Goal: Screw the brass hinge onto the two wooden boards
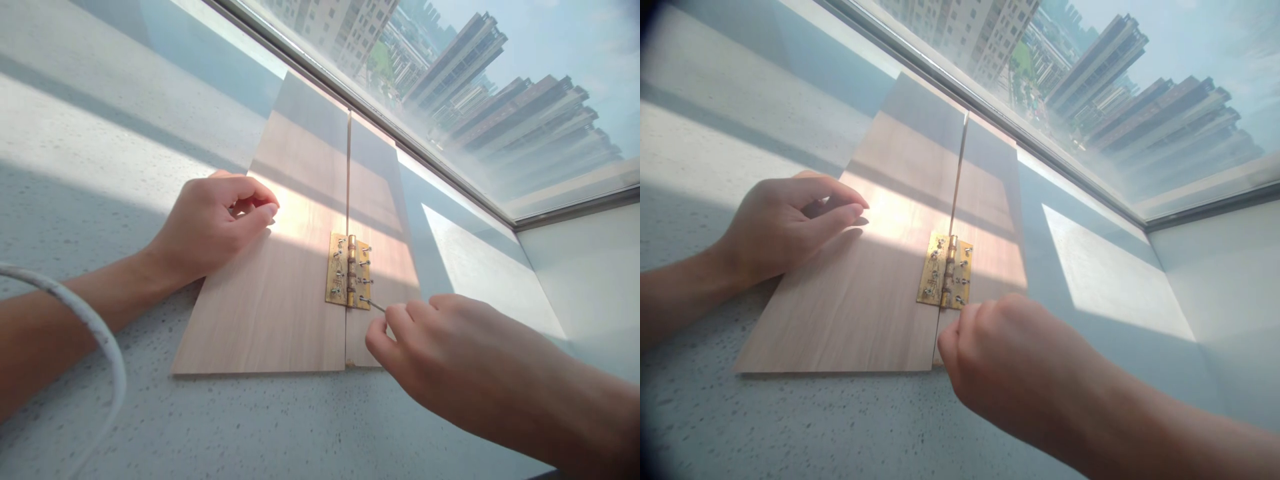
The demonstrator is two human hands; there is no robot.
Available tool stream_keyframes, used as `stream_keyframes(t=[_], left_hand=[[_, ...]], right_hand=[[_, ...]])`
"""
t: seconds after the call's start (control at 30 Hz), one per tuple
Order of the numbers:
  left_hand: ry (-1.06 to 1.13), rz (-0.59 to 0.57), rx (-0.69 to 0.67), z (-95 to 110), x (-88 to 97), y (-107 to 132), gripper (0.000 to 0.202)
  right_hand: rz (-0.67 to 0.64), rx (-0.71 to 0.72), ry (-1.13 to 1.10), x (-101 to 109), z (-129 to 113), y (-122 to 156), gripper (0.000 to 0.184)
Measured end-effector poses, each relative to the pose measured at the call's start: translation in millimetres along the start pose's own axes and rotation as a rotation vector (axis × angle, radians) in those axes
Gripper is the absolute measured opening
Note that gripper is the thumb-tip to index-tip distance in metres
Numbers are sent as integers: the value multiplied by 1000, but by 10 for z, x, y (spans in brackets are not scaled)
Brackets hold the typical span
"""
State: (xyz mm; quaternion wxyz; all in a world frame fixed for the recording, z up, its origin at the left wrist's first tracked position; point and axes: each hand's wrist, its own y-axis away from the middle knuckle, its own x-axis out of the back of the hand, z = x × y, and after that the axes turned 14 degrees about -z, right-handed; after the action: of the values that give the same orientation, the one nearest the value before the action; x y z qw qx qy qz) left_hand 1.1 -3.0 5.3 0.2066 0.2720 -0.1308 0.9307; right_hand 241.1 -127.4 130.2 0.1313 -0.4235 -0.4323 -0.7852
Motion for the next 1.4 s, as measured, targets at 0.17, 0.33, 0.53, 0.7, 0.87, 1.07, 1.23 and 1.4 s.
stream_keyframes(t=[0.17, 0.33, 0.53, 0.7, 0.87, 1.07, 1.23, 1.4], left_hand=[[15, -12, -6, -5, 1, -4, 23], [16, 4, -5, -29, -19, -2, 21], [21, -4, -2, -20, -17, -6, 23], [19, -11, -13, -13, -5, -9, 24], [37, -4, -32, -11, -1, -14, 23], [31, 7, -28, -13, -13, -18, 21], [-19, -4, 11, 20, 0, 3, 24], [-12, 5, 9, 0, -8, -5, 23]], right_hand=[[-160, -169, -319, -11, 54, -51, 22], [-406, -677, -756, 169, 108, -212, 23], [-527, -683, -799, 232, 154, -225, 27], [-686, 11, -32, 247, 183, -241, 21], [-745, 78, 9, 317, 208, -353, 33], [-743, -587, -618, 307, 159, -428, 41], [-733, -951, -1357, 259, 182, -366, 30], [-697, -799, -1467, 273, 247, -180, 15]])
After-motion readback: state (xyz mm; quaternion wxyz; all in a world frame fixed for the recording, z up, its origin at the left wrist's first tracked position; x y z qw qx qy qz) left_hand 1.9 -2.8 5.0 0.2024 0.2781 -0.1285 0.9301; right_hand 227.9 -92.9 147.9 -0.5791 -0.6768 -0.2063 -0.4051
